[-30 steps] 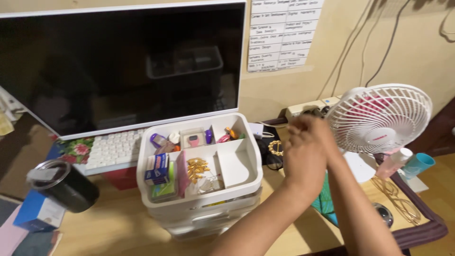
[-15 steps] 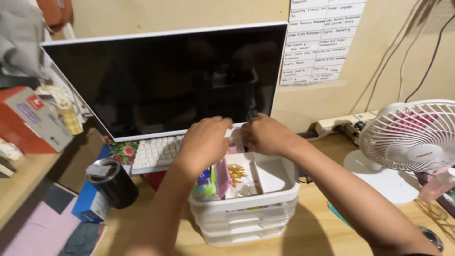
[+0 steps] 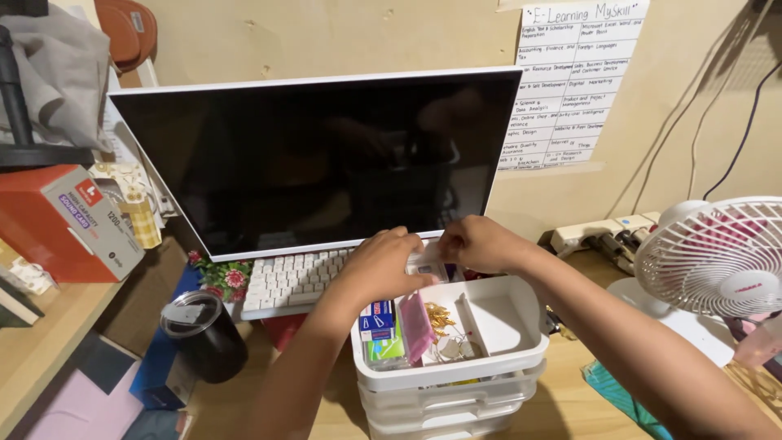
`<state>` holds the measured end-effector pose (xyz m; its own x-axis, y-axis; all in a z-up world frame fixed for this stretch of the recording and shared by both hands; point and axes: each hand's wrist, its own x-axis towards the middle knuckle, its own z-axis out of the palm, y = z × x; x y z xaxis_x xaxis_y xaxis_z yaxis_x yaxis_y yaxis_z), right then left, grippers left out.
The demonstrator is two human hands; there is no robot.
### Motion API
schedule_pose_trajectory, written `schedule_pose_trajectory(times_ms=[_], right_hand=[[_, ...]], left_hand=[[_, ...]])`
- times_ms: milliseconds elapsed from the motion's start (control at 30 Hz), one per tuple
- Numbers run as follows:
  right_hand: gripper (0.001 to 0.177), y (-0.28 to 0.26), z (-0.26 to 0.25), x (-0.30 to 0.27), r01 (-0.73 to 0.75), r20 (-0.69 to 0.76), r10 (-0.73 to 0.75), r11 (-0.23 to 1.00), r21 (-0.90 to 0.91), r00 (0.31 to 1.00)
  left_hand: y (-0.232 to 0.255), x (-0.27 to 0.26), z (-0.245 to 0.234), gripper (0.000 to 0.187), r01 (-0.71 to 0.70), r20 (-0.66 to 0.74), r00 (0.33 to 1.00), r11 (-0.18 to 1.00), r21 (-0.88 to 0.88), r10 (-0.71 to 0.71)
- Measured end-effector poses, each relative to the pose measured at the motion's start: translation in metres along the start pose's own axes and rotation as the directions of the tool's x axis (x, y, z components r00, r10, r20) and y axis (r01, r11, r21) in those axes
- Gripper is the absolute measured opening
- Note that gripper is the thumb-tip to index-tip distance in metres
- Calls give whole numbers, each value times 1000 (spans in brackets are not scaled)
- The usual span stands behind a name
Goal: The user is seen sorting through various small objects and placing them into different compartments of a multi-tiered plastic storage drawer on a desk.
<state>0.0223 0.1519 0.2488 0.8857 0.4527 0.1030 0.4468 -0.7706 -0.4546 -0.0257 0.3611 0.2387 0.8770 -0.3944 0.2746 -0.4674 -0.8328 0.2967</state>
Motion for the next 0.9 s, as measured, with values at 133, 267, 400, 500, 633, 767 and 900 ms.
schedule_pose_trajectory(times_ms=[133,267,400,500,633,767,900], right_hand=[[27,20,4,3,82,-57,-80,996,37,995],[26,20,-4,0,68,-75,-54,978,198,996],[23,9,-6,-4,25,-54,-25,1000,3,998],[22,-4,1,-1,4,26,2,976,-219,1000],[24,-12,-3,-2,44,80,-19,942,-334,997],[26,-21,-2,-1,39,114,14,894,-447,993],[22,-16,5,2,31,31,-18,870,-493,999]], left_hand=[[7,-1,-2,72,-14,-16,1000,1000,6,14],[7,-2,0,71,-47,-116,992,999,-3,47],[6,-4,-2,67,-12,-214,977,998,-55,0],[3,-7,-2,57,16,-305,946,957,-290,-108],[2,-10,-2,53,15,-376,919,964,-267,-119],[2,-9,2,50,-45,-361,932,972,-229,-42],[3,-10,1,51,-58,-339,941,985,-162,0]])
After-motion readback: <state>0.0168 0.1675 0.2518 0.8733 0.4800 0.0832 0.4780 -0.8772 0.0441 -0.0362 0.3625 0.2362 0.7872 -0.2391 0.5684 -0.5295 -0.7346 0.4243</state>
